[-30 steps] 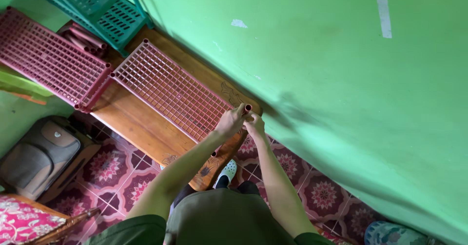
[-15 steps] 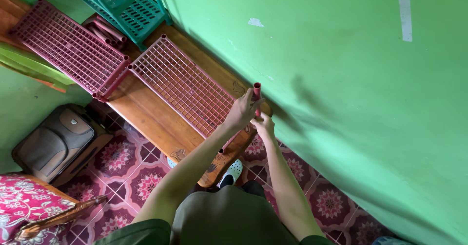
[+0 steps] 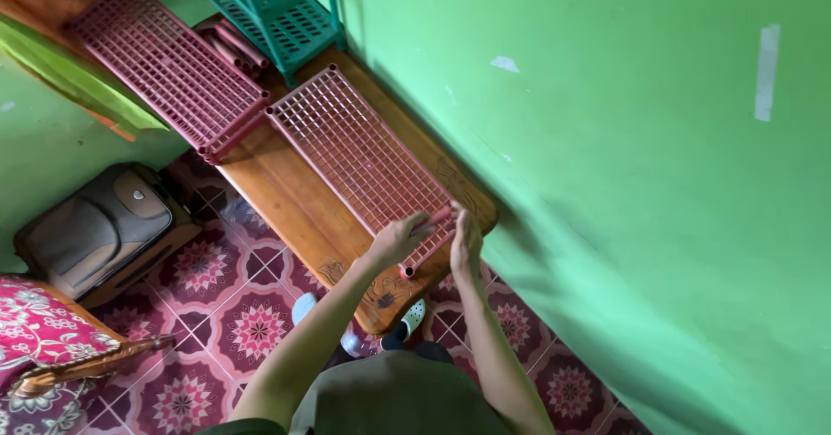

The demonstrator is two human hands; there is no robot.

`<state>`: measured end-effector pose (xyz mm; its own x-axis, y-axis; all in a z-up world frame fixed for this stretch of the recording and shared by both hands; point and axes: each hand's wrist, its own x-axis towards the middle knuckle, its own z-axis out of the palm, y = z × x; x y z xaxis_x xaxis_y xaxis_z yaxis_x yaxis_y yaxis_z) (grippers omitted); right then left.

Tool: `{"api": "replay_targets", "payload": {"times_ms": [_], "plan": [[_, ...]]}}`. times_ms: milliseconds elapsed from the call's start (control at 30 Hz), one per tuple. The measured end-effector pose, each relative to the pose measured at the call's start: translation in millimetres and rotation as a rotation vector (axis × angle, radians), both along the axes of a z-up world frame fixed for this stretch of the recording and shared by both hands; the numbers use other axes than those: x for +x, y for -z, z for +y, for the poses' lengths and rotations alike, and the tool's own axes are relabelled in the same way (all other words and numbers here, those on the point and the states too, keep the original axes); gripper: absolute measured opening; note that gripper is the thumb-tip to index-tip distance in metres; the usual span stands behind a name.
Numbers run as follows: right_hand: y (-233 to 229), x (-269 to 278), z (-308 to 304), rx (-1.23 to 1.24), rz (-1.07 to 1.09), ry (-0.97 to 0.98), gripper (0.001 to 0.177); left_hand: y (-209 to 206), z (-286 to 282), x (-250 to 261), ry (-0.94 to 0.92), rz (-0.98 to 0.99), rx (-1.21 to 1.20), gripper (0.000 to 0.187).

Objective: The person disassembles a pink plastic shelving unit on a wooden table. They remove curved and straight plastic rods from the shelf frames and place them on the table. The person handles the shelf frames and rods by hand throughout the clip.

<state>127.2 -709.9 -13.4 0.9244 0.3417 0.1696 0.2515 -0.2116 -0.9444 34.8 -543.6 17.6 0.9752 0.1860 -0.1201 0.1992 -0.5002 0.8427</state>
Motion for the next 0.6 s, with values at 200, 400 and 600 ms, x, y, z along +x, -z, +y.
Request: {"api": "replay_targets", "payload": {"times_ms": [200,400,600], "plan": [[-25,-51,68,-0.077,-0.079,-0.199,0.029,-10,41,-66,-0.064,0.069,0.055,0.047],[-25,-113,130,0.057,0.279,-0.129,0.021,-42,125,-144,-0.090,0.073,0.118,0.049],[-37,-186,199,0.171,0.431,0.001,0.021,-53,231,-225,-0.141,0.104,-0.035,0.037]]}}
